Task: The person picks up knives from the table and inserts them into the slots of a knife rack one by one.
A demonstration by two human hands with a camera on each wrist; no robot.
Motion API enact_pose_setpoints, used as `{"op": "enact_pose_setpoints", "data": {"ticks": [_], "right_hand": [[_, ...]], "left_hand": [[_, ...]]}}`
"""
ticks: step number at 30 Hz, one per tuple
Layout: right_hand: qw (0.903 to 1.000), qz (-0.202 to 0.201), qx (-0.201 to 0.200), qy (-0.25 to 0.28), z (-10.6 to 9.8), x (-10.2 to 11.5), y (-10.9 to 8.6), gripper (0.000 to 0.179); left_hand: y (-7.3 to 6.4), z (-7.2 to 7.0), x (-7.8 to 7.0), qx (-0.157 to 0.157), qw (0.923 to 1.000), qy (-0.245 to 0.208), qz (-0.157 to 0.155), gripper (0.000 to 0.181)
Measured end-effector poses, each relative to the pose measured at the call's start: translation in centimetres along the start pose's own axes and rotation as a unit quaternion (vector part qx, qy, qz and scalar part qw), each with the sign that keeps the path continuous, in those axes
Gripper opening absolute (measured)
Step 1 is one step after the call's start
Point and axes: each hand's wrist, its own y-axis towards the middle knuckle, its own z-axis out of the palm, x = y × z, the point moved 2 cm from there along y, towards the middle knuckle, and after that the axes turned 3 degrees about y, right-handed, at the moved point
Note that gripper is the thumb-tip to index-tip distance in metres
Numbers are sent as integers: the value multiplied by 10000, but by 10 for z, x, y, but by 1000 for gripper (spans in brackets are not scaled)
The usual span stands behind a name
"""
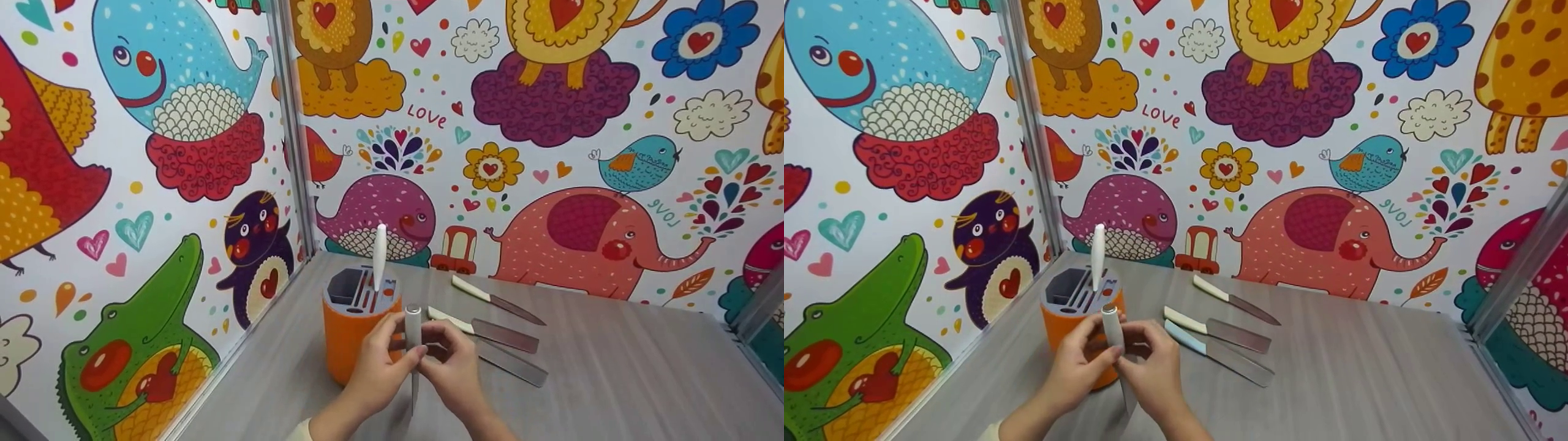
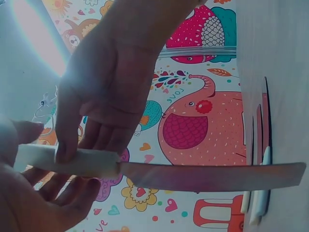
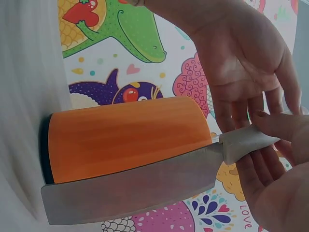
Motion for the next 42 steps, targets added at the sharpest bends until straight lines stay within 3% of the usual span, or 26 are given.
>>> {"op": "enact_pose_setpoints", "data": {"ticks": [11,17,21,25,28,33,38,42], "right_hand": [[9995,-201,-49,-258,4,-4,0,34],[9988,-445,43,195,-12,-9,12,34],[9966,-409,-279,665,-29,-33,26,32],[9928,143,-717,949,-38,-73,34,32],[9891,572,-806,1096,-34,-103,32,37],[9926,770,-175,926,-13,-132,28,59],[9919,803,756,635,8,-139,30,91],[9867,1027,1177,444,25,-141,25,109]], "left_hand": [[-1,-2,-2,-59,9998,77,-174,39],[0,-3,-4,-79,9997,193,-158,41],[3,-9,-8,-295,9991,292,-38,41],[10,-19,-19,-566,9978,299,173,38],[16,-28,-31,-807,9958,276,335,36],[28,-46,-54,-1253,9884,334,787,36],[37,-61,-74,-1570,9810,318,1092,38],[37,-73,-86,-1685,9786,209,1161,39]]}}
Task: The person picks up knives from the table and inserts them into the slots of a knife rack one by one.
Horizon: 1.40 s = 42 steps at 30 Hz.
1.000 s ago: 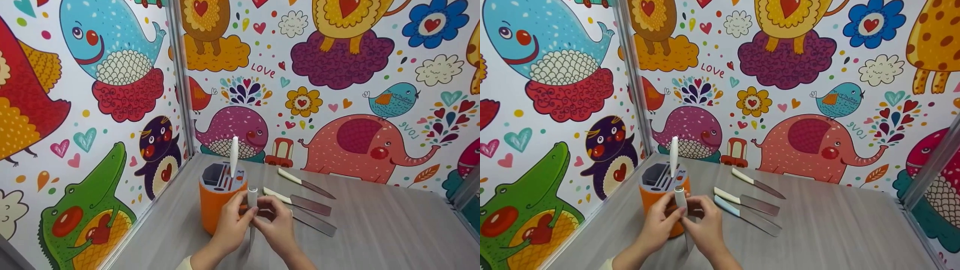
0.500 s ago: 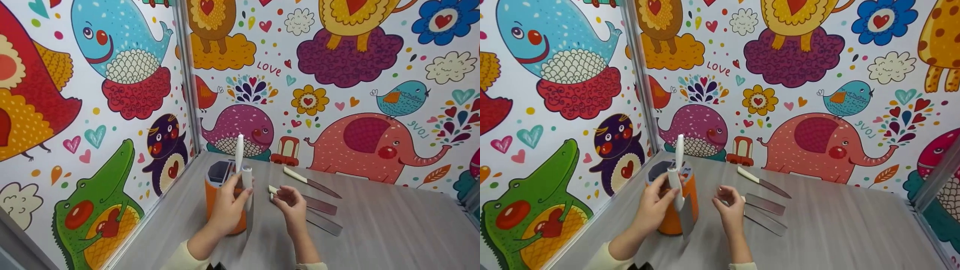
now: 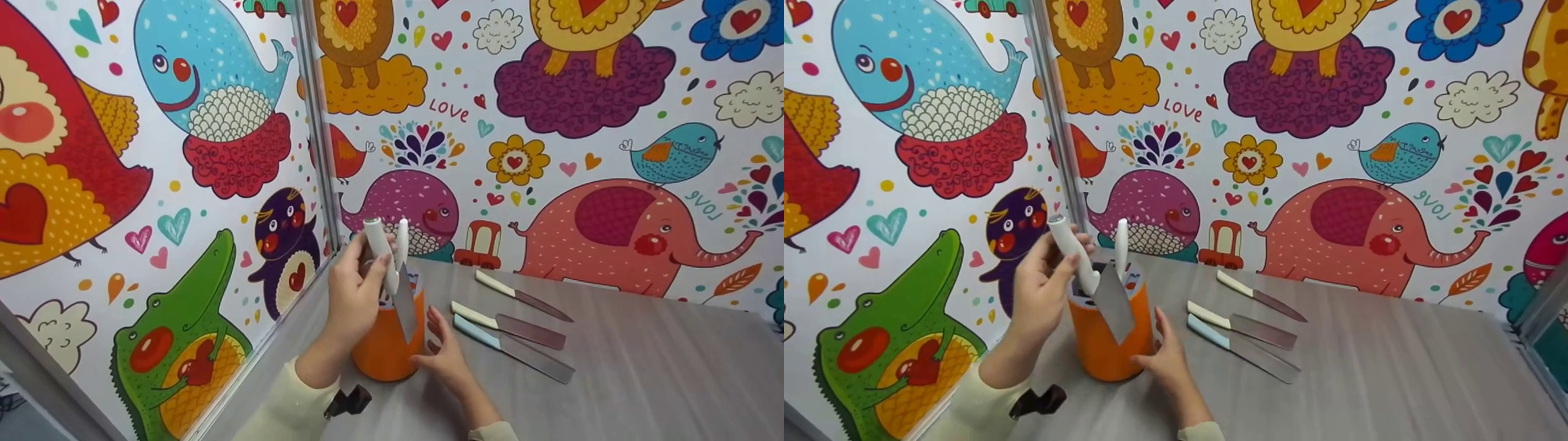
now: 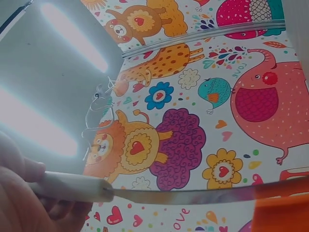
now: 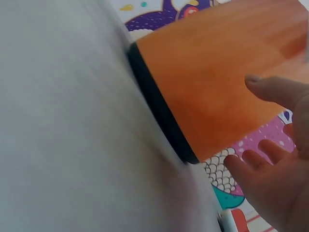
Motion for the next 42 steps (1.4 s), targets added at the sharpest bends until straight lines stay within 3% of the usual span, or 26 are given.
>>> {"op": "enact_pose_setpoints", "data": {"ticks": [7,16,21,36,42], "right_hand": [[9989,292,-48,-369,16,-1,-2,118],[9985,200,-89,-502,17,-2,-2,113],[9978,303,-81,-576,18,-3,-3,114],[9980,378,-158,-484,16,-1,-2,113],[9976,451,-179,-485,16,-1,-1,113]], "left_hand": [[13,-9,-18,-350,9993,-97,46,40],[25,-8,-38,-529,9980,-9,355,38],[29,-9,-29,-705,9964,162,443,37],[44,3,-6,-804,9944,504,462,29],[43,9,8,-836,9944,612,195,30]]}}
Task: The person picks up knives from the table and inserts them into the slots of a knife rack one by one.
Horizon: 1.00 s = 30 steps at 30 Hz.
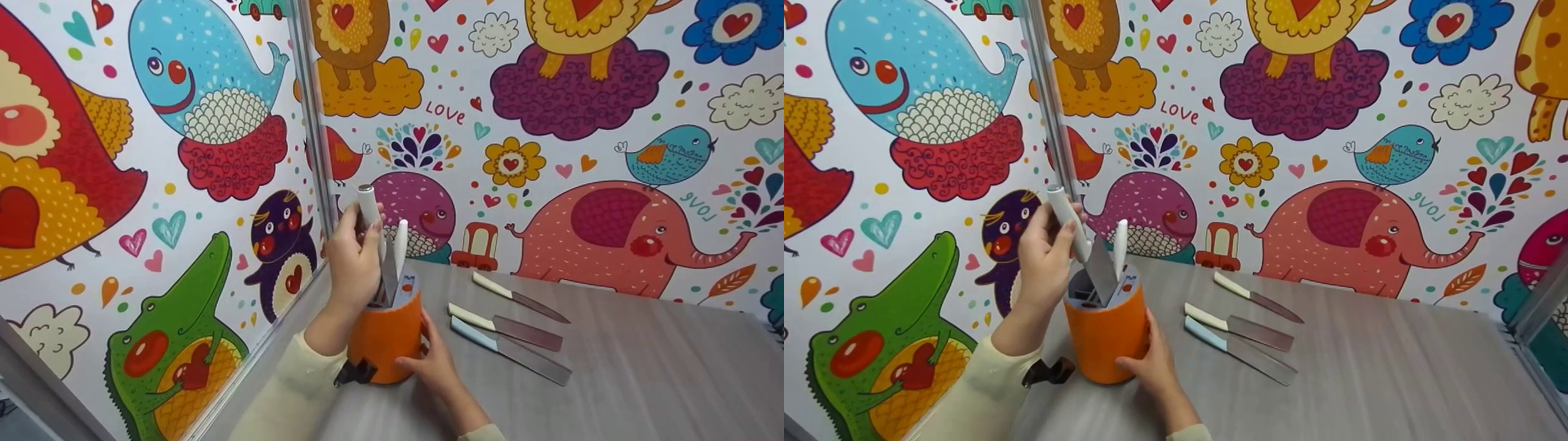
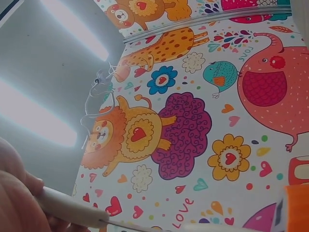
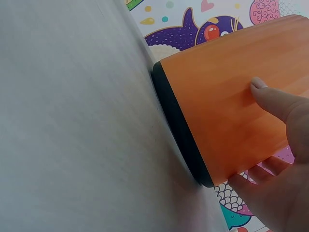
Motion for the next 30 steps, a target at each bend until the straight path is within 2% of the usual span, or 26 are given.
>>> {"op": "enact_pose_setpoints", "data": {"ticks": [6,14,19,30], "right_hand": [[10000,-84,0,35,0,1,0,113],[9997,-245,64,51,0,1,0,112],[9994,-340,41,88,-1,2,2,111],[9998,-164,-3,122,1,2,1,111]], "left_hand": [[-7,8,18,97,9988,-20,-475,36],[-18,14,36,23,9976,180,-673,34],[-22,17,40,166,9966,225,-781,38],[-36,21,59,459,9851,684,-1509,45]]}}
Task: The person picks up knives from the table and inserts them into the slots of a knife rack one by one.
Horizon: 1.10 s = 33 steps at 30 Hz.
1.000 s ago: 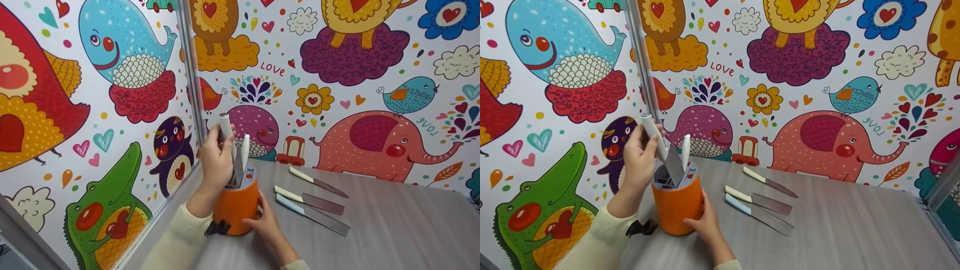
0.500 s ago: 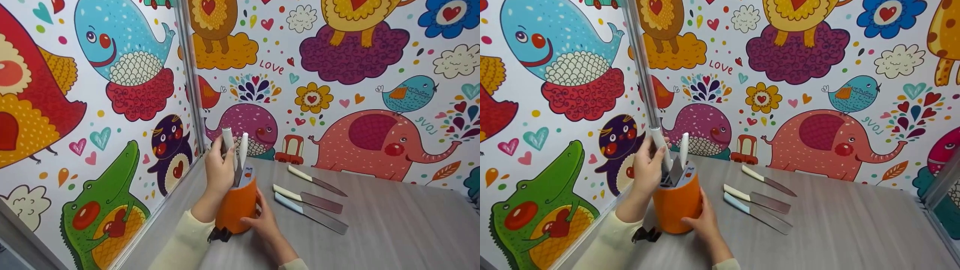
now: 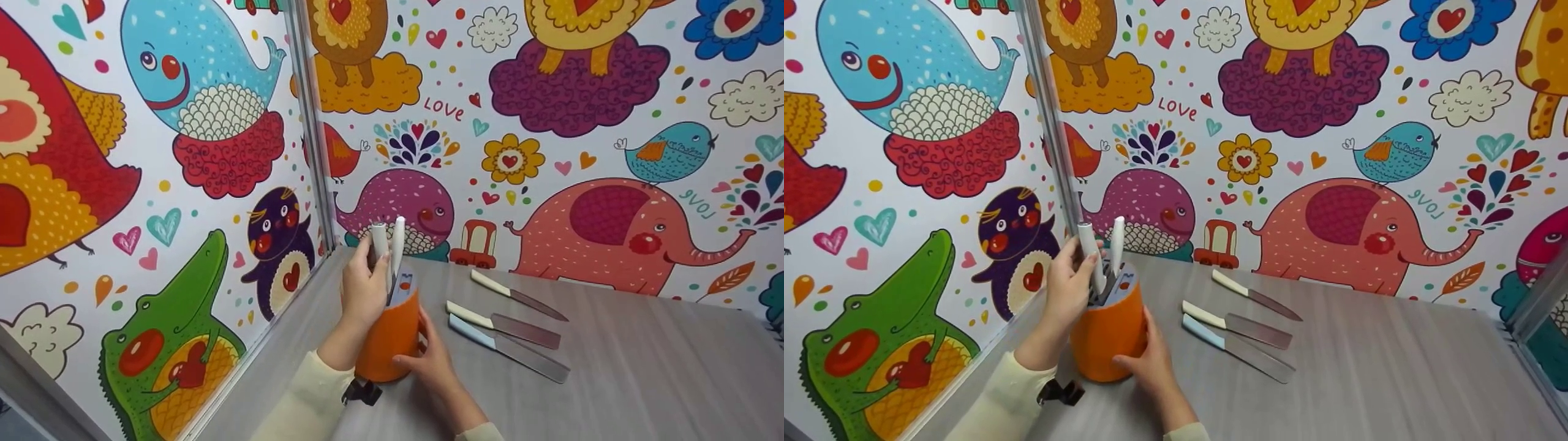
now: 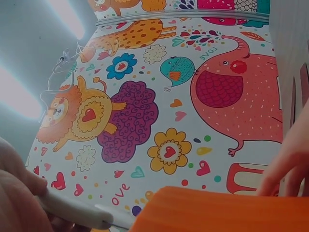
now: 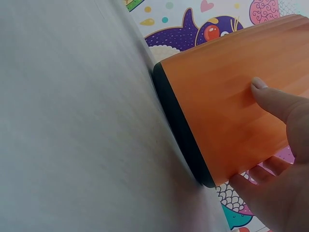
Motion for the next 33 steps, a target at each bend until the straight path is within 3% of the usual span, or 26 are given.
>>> {"op": "enact_pose_setpoints", "data": {"ticks": [14,25,29,33], "right_hand": [[9998,-182,-42,-120,0,0,-2,111],[9998,-104,-8,-163,1,-1,0,113],[9999,-32,-55,-128,0,-1,-1,112],[9999,58,-80,-84,1,-1,-2,110]], "left_hand": [[-4,7,14,123,9996,111,-234,45],[-2,8,21,190,9989,-187,-384,44],[0,8,30,-54,9987,-502,-67,40],[-5,2,50,-799,9934,-387,731,41]]}}
